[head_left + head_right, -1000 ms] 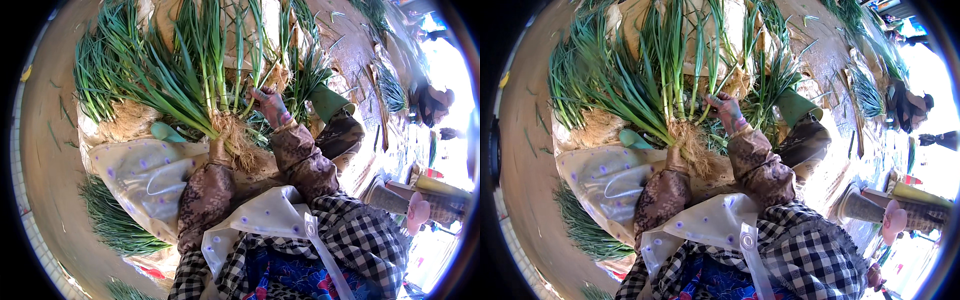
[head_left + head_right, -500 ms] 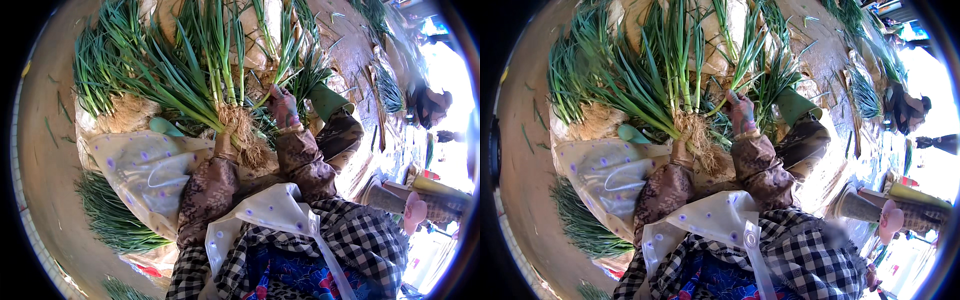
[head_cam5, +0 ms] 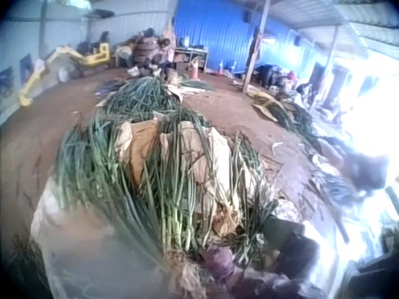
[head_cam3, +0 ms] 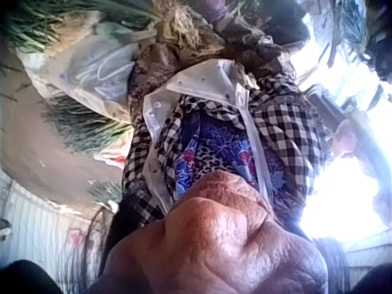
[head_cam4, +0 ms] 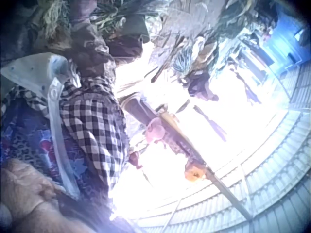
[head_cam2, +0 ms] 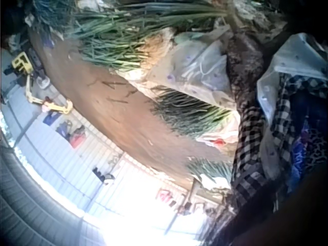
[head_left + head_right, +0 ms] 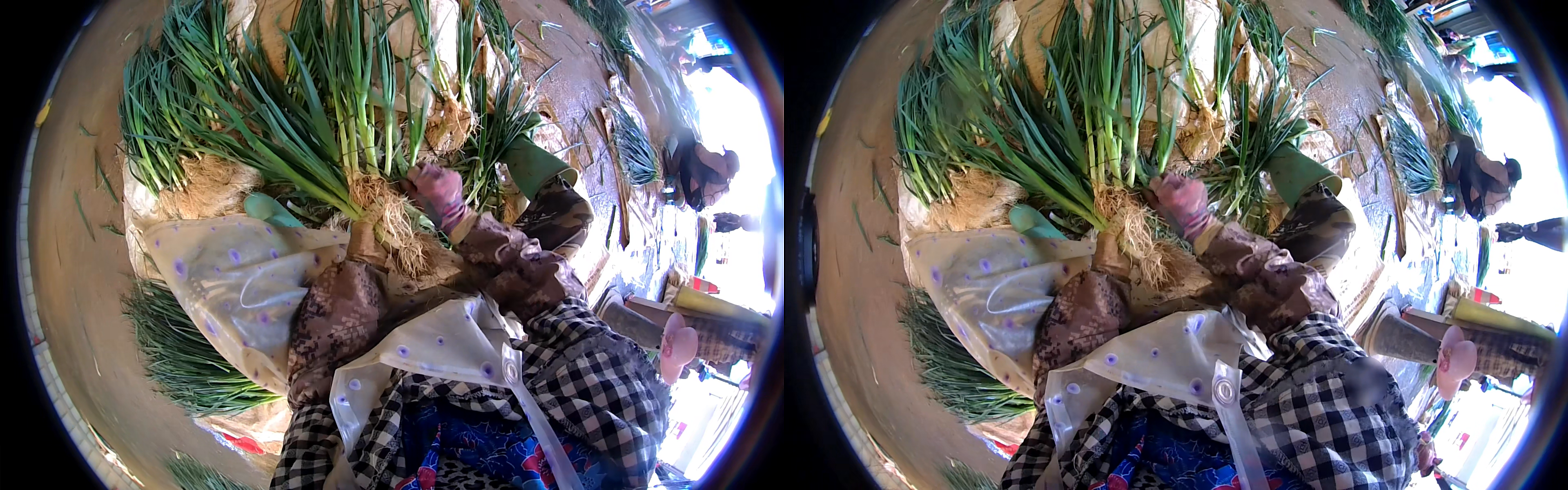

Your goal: The person sorts and cleans bunches of green onions by hand while sitting on the floor.

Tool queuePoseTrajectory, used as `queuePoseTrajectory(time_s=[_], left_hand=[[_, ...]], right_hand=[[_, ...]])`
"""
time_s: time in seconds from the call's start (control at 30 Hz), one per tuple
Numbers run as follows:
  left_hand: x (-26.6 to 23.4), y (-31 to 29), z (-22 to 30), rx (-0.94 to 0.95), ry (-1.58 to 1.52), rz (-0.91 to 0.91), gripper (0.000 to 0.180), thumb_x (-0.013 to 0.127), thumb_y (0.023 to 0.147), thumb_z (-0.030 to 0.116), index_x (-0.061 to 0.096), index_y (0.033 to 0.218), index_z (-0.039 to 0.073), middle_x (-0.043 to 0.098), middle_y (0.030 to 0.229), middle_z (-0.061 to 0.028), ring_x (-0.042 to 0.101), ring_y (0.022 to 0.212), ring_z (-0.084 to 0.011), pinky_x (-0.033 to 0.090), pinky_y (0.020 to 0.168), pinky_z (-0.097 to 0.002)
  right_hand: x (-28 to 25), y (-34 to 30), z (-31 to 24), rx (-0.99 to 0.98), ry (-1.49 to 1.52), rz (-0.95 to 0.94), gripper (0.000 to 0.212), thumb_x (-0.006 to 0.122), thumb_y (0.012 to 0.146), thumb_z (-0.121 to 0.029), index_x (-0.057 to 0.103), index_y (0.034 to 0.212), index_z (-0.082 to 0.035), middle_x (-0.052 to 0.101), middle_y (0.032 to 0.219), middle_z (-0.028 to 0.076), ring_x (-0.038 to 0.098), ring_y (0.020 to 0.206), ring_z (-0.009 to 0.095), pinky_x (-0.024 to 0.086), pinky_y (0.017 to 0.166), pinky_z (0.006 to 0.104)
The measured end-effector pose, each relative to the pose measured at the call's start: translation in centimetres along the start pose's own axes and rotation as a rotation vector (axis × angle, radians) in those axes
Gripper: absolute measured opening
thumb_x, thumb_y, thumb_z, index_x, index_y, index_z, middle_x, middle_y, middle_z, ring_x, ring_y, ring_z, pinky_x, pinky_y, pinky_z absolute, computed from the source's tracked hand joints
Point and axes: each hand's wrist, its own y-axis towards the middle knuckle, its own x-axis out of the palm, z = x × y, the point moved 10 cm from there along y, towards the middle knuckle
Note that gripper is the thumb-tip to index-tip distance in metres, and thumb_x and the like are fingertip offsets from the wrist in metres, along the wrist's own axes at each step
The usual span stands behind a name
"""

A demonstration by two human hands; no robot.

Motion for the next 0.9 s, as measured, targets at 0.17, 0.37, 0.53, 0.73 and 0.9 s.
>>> queuePoseTrajectory(time_s=[0.17,0.37,0.53,0.73,0.9], left_hand=[[2.1,-1.4,0.5,-0.03,-0.143,-0.074,0.032,0.05,0.085,0.011,0.048,0.113,-0.005,0.059,0.099,-0.0145,0.06,0.085,-0.0229,0.052,0.075,-0.033],[2.5,-1.8,-0.2,-0.096,-0.09,-0.071,0.031,0.052,0.083,0.011,0.05,0.111,-0.004,0.059,0.097,-0.014,0.061,0.082,-0.0223,0.053,0.073,-0.0326],[0.0,-0.7,-1.0,-0.031,0.119,-0.027,0.031,0.054,0.082,0.011,0.051,0.11,-0.004,0.06,0.097,-0.0135,0.061,0.081,-0.022,0.053,0.071,-0.0327],[-2.1,-0.4,-1.1,-0.009,0.174,0.099,0.03,0.057,0.08,0.01,0.054,0.106,-0.004,0.061,0.093,-0.0134,0.062,0.075,-0.0211,0.053,0.068,-0.0327],[1.3,-1.8,1.4,0.034,-0.068,0.074,0.033,0.057,0.079,0.01,0.052,0.11,-0.003,0.06,0.096,-0.0117,0.061,0.08,-0.021,0.054,0.069,-0.0331]], right_hand=[[-3.1,-1.9,-3.8,0.219,0.571,-0.084,0.019,0.064,0.075,-0.022,0.058,0.067,-0.005,0.053,0.059,0.01,0.053,0.054,0.018,0.041,0.047,0.0293],[0.3,0.8,-3.0,0.516,1.064,-0.058,0.017,0.063,0.077,-0.019,0.061,0.076,-0.002,0.058,0.064,0.011,0.054,0.056,0.019,0.042,0.05,0.0256],[4.6,3.2,4.1,0.837,1.755,0.08,0.018,0.041,0.077,0.003,0.057,0.083,0.005,0.06,0.074,0.013,0.048,0.05,0.015,0.04,0.04,0.0227],[0.1,7.8,10.5,0.86,1.635,0.198,0.018,0.062,0.08,-0.021,0.055,0.074,-0.005,0.05,0.056,0.001,0.04,0.041,0.009,0.034,0.036,0.0222],[-3.3,1.3,20.4,0.83,0.817,0.055,0.025,0.064,0.077,-0.026,0.058,0.081,-0.002,0.057,0.065,0.003,0.05,0.052,0.011,0.04,0.046,0.0231]])
